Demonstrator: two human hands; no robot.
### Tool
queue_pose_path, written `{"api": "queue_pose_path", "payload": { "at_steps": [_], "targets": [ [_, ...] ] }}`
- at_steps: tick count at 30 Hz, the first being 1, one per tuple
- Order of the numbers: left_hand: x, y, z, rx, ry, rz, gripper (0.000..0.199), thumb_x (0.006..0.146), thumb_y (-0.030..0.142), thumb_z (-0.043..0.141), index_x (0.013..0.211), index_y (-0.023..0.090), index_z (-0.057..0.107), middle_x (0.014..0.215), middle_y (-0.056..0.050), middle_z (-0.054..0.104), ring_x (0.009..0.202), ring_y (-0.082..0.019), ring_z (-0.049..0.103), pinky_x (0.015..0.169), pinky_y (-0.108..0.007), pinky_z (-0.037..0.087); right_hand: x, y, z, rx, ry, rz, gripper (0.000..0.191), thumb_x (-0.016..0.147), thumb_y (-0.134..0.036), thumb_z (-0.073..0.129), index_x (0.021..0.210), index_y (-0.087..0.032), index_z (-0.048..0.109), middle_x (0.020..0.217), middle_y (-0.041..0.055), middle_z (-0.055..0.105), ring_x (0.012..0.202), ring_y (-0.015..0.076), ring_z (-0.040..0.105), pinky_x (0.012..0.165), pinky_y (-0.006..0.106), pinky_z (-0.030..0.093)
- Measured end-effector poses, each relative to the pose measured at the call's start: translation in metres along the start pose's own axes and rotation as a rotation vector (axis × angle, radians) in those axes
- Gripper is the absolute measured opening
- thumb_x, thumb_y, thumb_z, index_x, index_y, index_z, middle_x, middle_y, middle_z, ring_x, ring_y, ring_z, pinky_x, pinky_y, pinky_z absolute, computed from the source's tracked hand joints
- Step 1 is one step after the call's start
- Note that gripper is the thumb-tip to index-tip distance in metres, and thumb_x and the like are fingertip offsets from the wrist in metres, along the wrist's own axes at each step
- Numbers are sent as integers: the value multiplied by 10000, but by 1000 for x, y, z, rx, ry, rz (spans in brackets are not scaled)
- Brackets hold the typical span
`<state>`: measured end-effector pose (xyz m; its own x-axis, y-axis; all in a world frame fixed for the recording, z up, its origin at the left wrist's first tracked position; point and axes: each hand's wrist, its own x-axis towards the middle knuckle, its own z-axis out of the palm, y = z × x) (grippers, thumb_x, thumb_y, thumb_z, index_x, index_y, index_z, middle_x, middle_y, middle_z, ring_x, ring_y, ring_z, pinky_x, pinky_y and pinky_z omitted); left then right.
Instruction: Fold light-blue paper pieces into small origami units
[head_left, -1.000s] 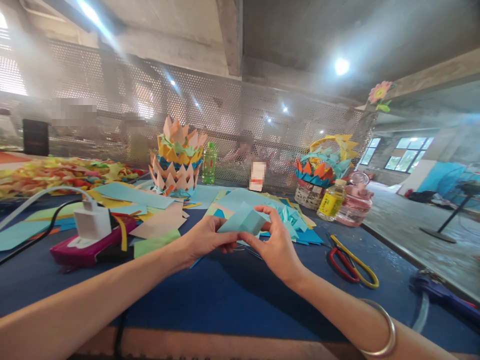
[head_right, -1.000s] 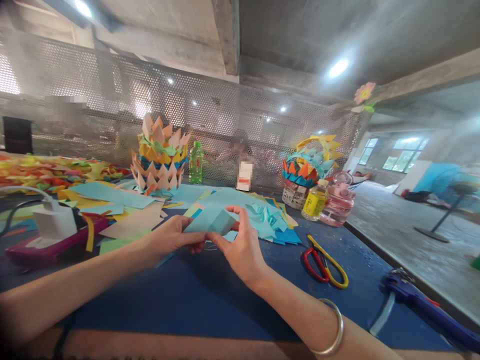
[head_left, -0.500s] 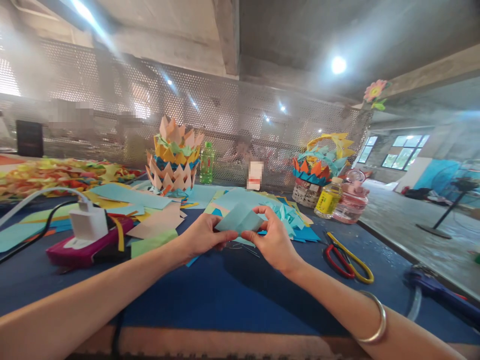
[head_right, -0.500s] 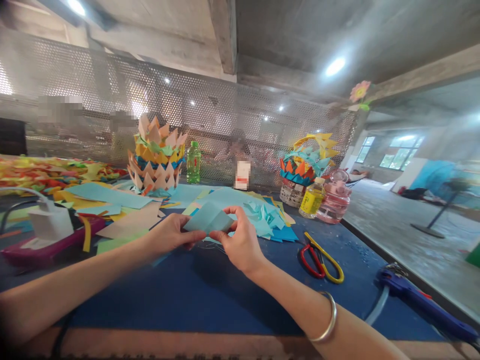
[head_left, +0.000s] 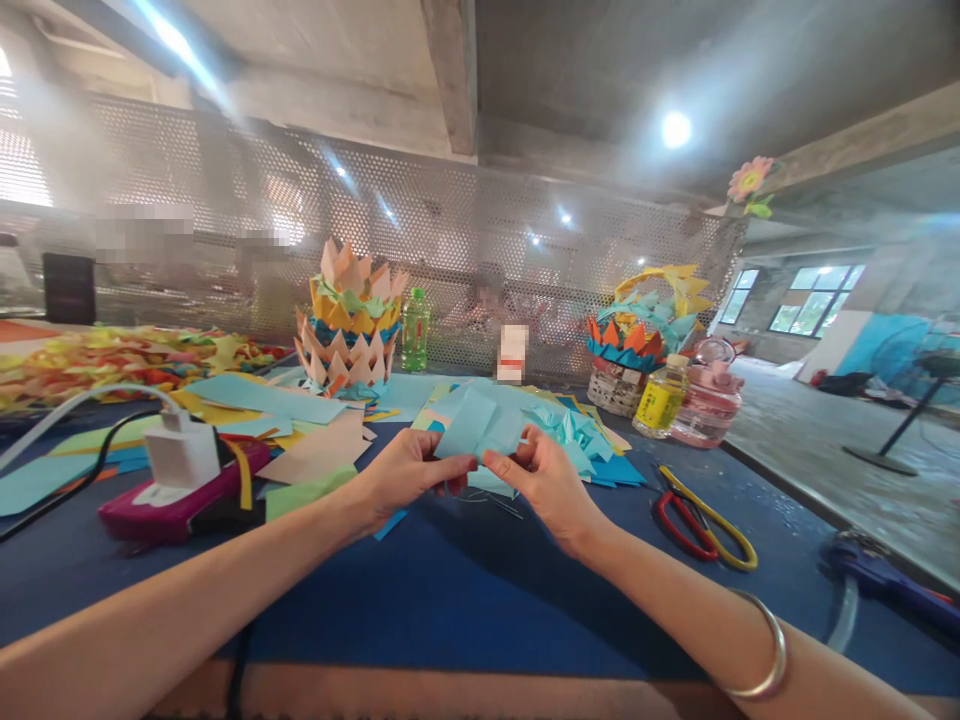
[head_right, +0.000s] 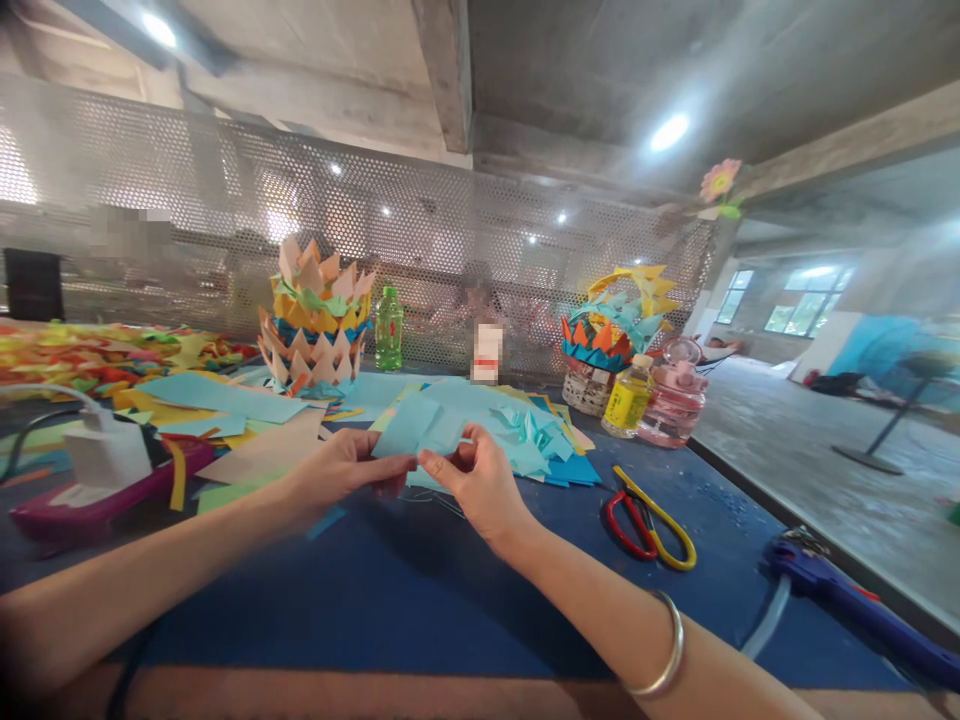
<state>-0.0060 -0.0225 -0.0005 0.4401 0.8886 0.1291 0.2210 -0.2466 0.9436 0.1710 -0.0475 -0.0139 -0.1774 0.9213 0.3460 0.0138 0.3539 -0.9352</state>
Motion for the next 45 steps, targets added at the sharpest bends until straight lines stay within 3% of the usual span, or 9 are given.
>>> {"api": "queue_pose_path", "payload": {
  "at_steps": [3, 6, 11, 17, 20, 26, 33, 38, 45],
  "targets": [
    [-1, 2, 1, 8, -47, 11, 293, 707, 399, 614, 602, 125, 608, 561, -20, 590, 528, -112, 522, 512, -220, 399, -2, 0, 3, 1, -90, 12, 238, 757, -371, 587, 874, -164, 596, 829, 39, 666, 798, 183, 614, 785, 329, 462],
    [-2, 2, 1, 61, -58, 72, 229, 729, 337, 599, 793, 119, 628, 697, -40, 618, 612, -125, 551, 548, -227, 427, 0, 1, 1, -48, -21, 34, 191, 758, -317, 564, 836, -153, 626, 781, 28, 664, 764, 168, 598, 734, 296, 453],
    [-7, 6, 1, 158, 101, 371, 527, 728, 145, 557, 1228, 205, 401, 1093, -79, 530, 868, -149, 554, 723, -271, 469, 7, 2, -8, -114, 99, 115, 148, 694, -259, 573, 750, -138, 637, 700, 26, 657, 677, 146, 576, 644, 260, 426],
    [-11, 12, 1, 423, 30, 549, 599, 706, -13, 378, 1240, 249, 447, 1197, -76, 459, 1043, -176, 462, 819, -281, 435, 6, 3, -8, -69, 71, 116, 113, 662, -224, 573, 716, -145, 633, 664, 26, 658, 630, 137, 564, 622, 260, 414],
    [-9, 11, 0, 479, 31, 548, 497, 717, -13, 366, 1102, 232, 564, 1143, -62, 474, 1038, -175, 461, 819, -270, 419, 6, 2, -7, -57, 50, 110, 105, 660, -208, 574, 716, -146, 637, 662, 19, 649, 636, 132, 558, 622, 254, 406],
    [-4, 5, -3, 517, 46, 496, 158, 810, 197, 501, 845, 204, 654, 811, -15, 498, 750, -134, 505, 744, -260, 409, 6, 0, -7, -39, 47, 97, 62, 667, -198, 595, 690, -143, 614, 649, -6, 630, 631, 108, 552, 634, 235, 397],
    [-1, 2, -1, 383, 95, 362, 178, 778, 317, 572, 782, 169, 671, 696, -14, 563, 727, -145, 518, 693, -241, 405, 3, -1, -5, -4, -16, 81, 156, 667, -283, 662, 732, -148, 617, 698, 9, 655, 674, 127, 593, 696, 261, 433],
    [1, 2, 1, 226, 82, 222, 247, 717, 334, 636, 872, 141, 629, 691, -8, 606, 603, -117, 532, 573, -224, 406, 2, 3, -4, -21, -54, 84, 234, 666, -346, 684, 761, -143, 615, 710, 20, 661, 661, 136, 597, 657, 262, 439],
    [4, -3, 3, -48, 72, 245, 400, 660, 236, 693, 988, 169, 475, 789, -4, 620, 660, -124, 585, 621, -248, 450, 2, 6, -2, 7, -83, 71, 290, 659, -369, 694, 822, -138, 628, 748, 32, 667, 692, 149, 601, 680, 273, 447]
  ]
}}
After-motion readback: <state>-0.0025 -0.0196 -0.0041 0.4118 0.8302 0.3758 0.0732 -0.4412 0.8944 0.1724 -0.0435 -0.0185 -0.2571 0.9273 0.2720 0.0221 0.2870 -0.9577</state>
